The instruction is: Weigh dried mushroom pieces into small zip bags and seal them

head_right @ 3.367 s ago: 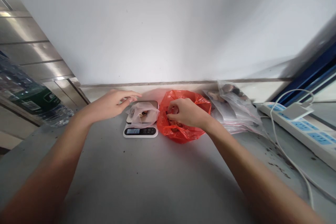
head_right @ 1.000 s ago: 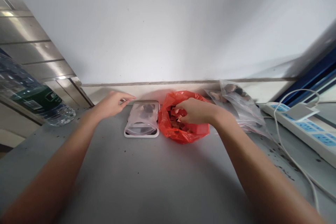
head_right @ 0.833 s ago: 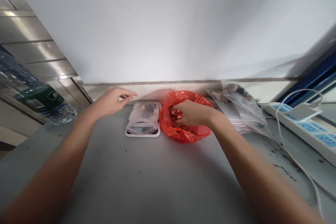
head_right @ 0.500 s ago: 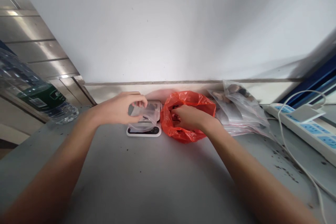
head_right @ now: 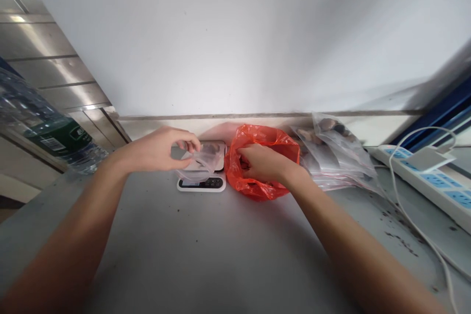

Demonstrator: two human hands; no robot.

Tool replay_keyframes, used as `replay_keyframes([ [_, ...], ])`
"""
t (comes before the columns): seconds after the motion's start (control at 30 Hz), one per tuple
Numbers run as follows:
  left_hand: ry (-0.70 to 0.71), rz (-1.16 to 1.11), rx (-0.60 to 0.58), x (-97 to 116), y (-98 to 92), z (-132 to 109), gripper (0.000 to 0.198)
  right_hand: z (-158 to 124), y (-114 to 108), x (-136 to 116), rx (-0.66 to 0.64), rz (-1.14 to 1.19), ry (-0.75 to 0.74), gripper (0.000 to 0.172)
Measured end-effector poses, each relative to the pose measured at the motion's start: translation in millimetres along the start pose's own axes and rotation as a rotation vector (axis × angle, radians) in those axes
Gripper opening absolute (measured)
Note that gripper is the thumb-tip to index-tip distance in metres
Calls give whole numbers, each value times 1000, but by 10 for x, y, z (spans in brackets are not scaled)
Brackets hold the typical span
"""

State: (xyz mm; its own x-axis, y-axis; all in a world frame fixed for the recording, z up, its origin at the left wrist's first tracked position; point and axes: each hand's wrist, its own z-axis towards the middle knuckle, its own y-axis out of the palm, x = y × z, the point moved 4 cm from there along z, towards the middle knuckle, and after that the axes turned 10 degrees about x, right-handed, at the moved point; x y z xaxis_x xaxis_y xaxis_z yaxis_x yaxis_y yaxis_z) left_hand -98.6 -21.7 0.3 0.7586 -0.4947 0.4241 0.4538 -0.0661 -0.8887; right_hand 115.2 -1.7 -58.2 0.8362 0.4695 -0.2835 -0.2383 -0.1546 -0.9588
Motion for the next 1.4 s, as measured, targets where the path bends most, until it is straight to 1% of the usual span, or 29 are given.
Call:
replay_keyframes([
  [0.07, 15, -16, 21, 8, -8, 5, 13, 0, 24, -10, -6, 18, 12, 19],
  [0.17, 32, -29, 67, 21, -22, 14, 15, -3, 66, -51, -29, 68, 13, 15],
  [0.27, 47, -17, 124, 44, -33, 30, 18, 5, 71, -77, -15, 61, 18, 17],
  [0.37, 58, 0, 165, 67, -36, 46, 19, 9, 49, -50, -14, 64, 28, 22],
  [0.43, 65, -1, 178, 76, -31, 53, 19, 7, 16, -12, 21, 95, 17, 21],
  [0.5, 68, -4, 180, 79, -20, 58, 20, 3, -6, 27, 55, 140, 9, 17],
  [0.57, 65, -6, 170, 79, -4, 60, 20, 6, 15, 45, 35, 164, 13, 15],
  [0.63, 60, -3, 163, 82, 5, 60, 21, 24, 61, 33, 1, 144, 27, 18],
  [0.7, 53, 3, 161, 84, 6, 57, 21, 58, 94, 3, 13, 102, 52, 21],
  [0.83, 27, 0, 150, 84, 3, 52, 19, 123, 108, -58, 82, 63, 97, 17],
  [0.93, 29, -15, 140, 89, 8, 50, 19, 136, 120, -65, 54, 76, 127, 17],
  [1.03, 25, -20, 133, 87, 19, 49, 18, 137, 124, -41, 41, 92, 158, 18],
  [1.17, 23, -26, 129, 82, 34, 54, 17, 156, 109, 3, 105, 85, 190, 17],
  [1.23, 22, -27, 119, 80, 44, 59, 17, 166, 127, 18, 98, 96, 204, 15],
  [1.33, 15, -15, 104, 78, 56, 66, 17, 171, 172, 42, 66, 108, 228, 18],
  [1.4, 12, -8, 105, 75, 57, 67, 18, 166, 182, 68, 84, 100, 249, 17],
])
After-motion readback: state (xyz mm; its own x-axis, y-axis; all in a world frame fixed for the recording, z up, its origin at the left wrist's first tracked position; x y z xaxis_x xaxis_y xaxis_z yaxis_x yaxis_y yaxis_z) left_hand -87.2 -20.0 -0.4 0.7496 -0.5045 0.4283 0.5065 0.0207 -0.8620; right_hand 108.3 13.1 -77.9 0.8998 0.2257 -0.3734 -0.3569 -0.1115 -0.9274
